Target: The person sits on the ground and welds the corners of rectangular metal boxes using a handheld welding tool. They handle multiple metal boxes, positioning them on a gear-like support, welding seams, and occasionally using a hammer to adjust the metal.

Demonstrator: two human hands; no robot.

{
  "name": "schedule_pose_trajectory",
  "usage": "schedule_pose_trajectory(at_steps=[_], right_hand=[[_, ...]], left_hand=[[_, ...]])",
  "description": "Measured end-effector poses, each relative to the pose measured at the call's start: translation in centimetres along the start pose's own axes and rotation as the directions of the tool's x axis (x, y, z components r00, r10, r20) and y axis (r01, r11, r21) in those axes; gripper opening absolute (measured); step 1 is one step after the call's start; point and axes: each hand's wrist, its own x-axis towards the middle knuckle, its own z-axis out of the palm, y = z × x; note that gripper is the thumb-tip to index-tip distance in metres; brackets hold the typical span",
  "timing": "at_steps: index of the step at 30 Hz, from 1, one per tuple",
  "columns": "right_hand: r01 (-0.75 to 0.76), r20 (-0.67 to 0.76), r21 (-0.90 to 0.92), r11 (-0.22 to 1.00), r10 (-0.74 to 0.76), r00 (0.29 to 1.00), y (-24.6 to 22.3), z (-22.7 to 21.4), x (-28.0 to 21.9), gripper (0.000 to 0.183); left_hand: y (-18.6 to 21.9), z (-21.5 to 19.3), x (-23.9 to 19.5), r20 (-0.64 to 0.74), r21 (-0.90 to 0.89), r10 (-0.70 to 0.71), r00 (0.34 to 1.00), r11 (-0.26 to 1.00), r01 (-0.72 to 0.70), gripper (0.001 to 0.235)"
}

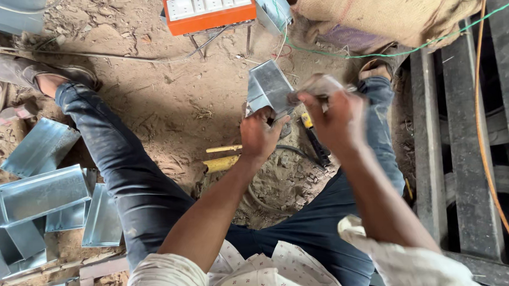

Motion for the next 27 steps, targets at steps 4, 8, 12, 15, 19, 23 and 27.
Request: schedule_pose_trajectory(at_steps=[4, 8, 12, 15, 19, 23, 27], right_hand=[[0.001, -0.087, 0.101, 0.995, 0.008, 0.996, 0.2, -0.6, 1.5, 0.027], [0.186, -0.277, -0.171, 0.968, -0.228, 0.933, -0.1, -4.2, 2.6, 0.032], [0.016, -0.169, 0.233, 0.972, 0.024, 0.985, -1.6, -3.1, 2.3, 0.017], [0.075, -0.086, 0.144, 0.987, -0.063, 0.994, -1.8, -2.0, 2.1, 0.017], [0.066, -0.122, 0.115, 0.991, -0.052, 0.991, -0.7, -3.2, 1.6, 0.019], [0.142, -0.196, 0.094, 0.985, -0.121, 0.973, -1.4, -2.3, 2.0, 0.022], [0.078, 0.006, 0.069, 0.995, -0.079, 0.997, -2.6, -1.7, 2.9, 0.017]], left_hand=[[0.1, 0.1, 0.1, -0.017, 0.168, 0.04, 0.999, 0.985, -0.037, 0.035], [-0.6, 0.2, 0.0, -0.036, 0.027, 0.054, 0.998, 0.998, -0.053, 0.034], [-1.2, 0.7, -0.3, -0.04, 0.005, 0.06, 0.997, 0.998, -0.06, 0.033], [-1.0, 1.0, -0.3, -0.038, 0.047, 0.026, 0.999, 0.999, -0.024, 0.034], [-1.4, 0.6, -0.4, -0.002, 0.024, 0.045, 0.999, 0.999, -0.045, 0.036], [-1.1, 0.9, -0.1, -0.044, 0.032, 0.064, 0.997, 0.998, -0.062, 0.034], [-0.8, 0.7, 0.2, 0.025, 0.031, 0.02, 1.0, 0.999, -0.02, 0.033]])
